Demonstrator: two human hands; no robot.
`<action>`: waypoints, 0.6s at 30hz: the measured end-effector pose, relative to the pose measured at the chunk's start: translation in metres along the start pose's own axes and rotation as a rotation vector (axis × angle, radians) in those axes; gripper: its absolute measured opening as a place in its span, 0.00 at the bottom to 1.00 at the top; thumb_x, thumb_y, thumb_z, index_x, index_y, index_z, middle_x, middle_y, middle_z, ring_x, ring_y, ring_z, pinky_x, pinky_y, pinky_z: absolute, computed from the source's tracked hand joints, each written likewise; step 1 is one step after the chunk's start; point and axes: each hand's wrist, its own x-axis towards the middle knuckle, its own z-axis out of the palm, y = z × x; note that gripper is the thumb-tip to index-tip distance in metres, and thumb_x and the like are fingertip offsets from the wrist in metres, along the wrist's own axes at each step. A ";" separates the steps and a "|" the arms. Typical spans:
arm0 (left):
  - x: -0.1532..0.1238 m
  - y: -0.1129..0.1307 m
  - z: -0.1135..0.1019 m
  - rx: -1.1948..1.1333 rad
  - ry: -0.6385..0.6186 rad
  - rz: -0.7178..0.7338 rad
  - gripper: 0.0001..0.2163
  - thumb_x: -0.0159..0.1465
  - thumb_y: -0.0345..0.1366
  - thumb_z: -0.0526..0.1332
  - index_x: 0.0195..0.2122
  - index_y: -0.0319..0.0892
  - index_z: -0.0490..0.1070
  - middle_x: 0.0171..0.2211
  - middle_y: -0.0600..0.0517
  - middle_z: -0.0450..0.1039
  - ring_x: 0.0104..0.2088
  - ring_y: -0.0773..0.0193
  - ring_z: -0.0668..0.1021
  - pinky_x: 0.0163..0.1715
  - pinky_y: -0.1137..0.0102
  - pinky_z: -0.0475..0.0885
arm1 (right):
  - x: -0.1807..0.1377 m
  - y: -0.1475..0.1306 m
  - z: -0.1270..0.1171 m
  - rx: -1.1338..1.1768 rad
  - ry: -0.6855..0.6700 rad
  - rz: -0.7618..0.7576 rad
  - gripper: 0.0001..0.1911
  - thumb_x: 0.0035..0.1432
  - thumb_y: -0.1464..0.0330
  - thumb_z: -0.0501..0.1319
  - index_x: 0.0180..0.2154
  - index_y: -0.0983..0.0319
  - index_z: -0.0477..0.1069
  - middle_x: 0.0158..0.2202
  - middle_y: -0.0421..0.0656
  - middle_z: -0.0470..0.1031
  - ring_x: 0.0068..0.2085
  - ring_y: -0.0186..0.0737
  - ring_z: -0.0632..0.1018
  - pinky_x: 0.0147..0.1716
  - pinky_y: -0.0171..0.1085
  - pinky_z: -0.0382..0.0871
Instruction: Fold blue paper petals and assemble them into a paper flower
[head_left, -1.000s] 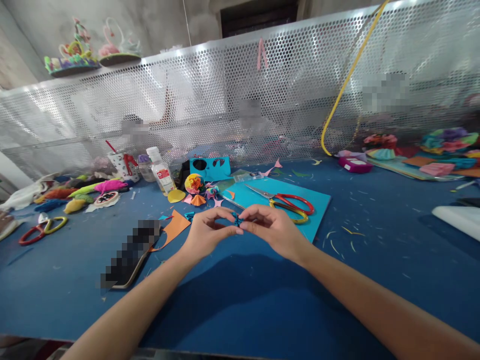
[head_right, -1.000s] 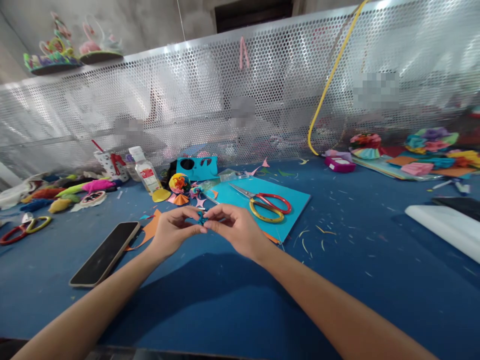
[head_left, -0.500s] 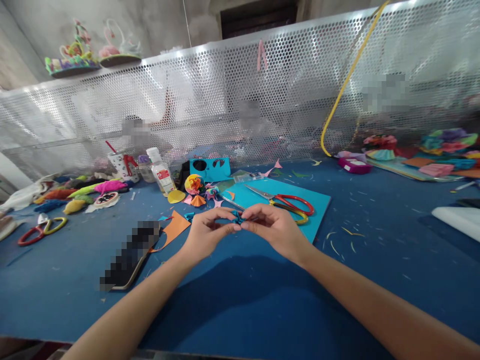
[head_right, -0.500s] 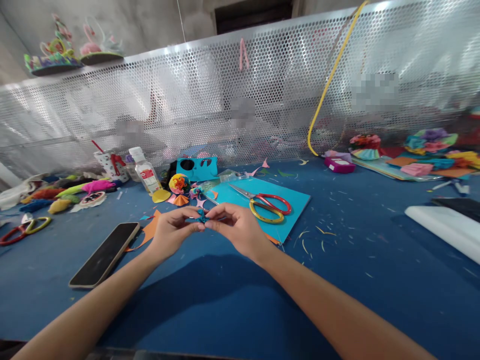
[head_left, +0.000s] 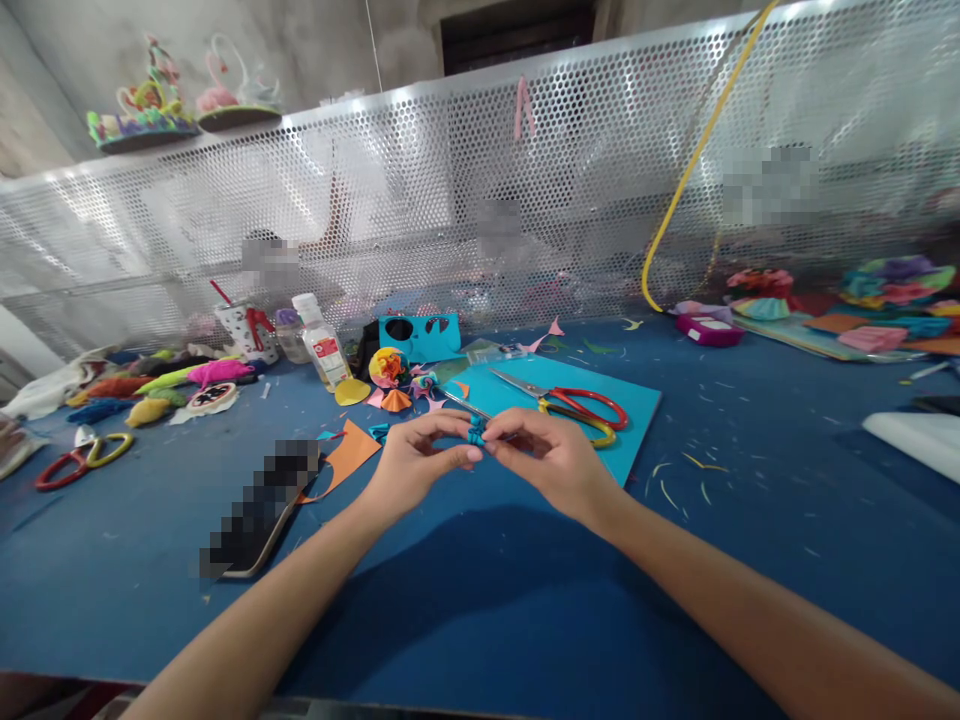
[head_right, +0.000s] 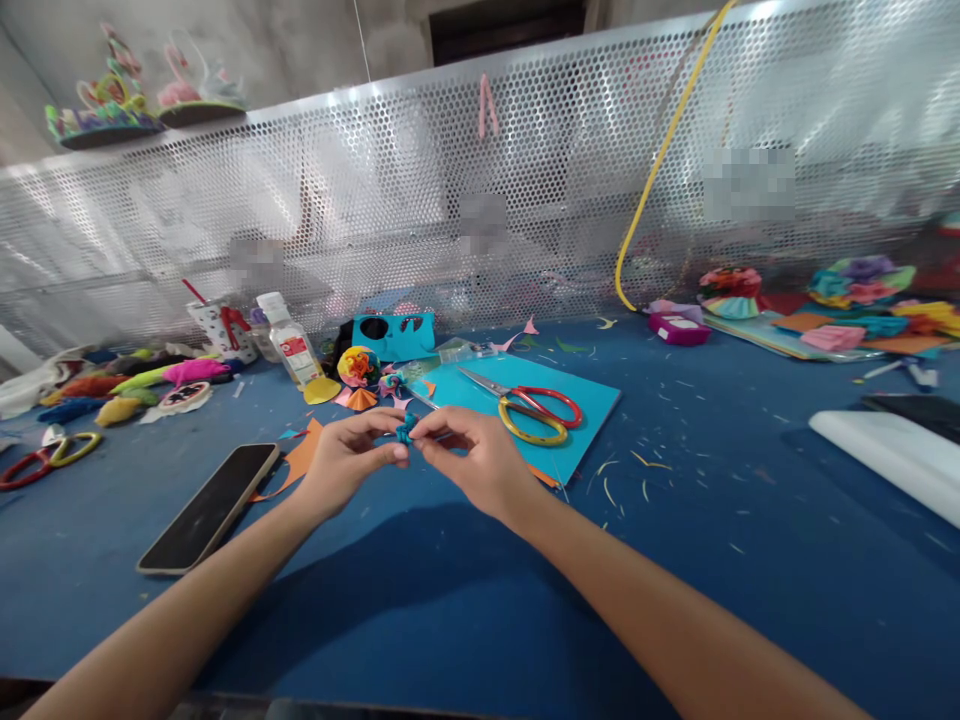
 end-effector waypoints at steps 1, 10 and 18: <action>0.000 0.000 0.000 0.002 -0.007 0.001 0.07 0.46 0.30 0.69 0.26 0.37 0.74 0.35 0.50 0.70 0.29 0.67 0.74 0.24 0.73 0.76 | -0.001 0.000 0.000 -0.015 -0.004 -0.009 0.02 0.53 0.70 0.59 0.30 0.60 0.70 0.30 0.40 0.73 0.32 0.36 0.74 0.31 0.35 0.70; 0.000 -0.001 -0.003 0.018 -0.048 -0.117 0.07 0.47 0.32 0.68 0.25 0.36 0.71 0.26 0.54 0.69 0.26 0.70 0.72 0.24 0.74 0.76 | 0.002 0.000 -0.005 -0.283 -0.023 -0.223 0.08 0.54 0.70 0.59 0.38 0.58 0.70 0.39 0.43 0.70 0.41 0.38 0.73 0.40 0.39 0.70; -0.001 -0.001 -0.004 -0.105 -0.107 -0.195 0.09 0.49 0.33 0.67 0.27 0.38 0.68 0.23 0.57 0.67 0.24 0.73 0.71 0.21 0.76 0.74 | 0.003 0.000 -0.005 -0.149 -0.069 -0.131 0.04 0.55 0.71 0.59 0.35 0.59 0.70 0.36 0.41 0.70 0.37 0.35 0.73 0.35 0.34 0.69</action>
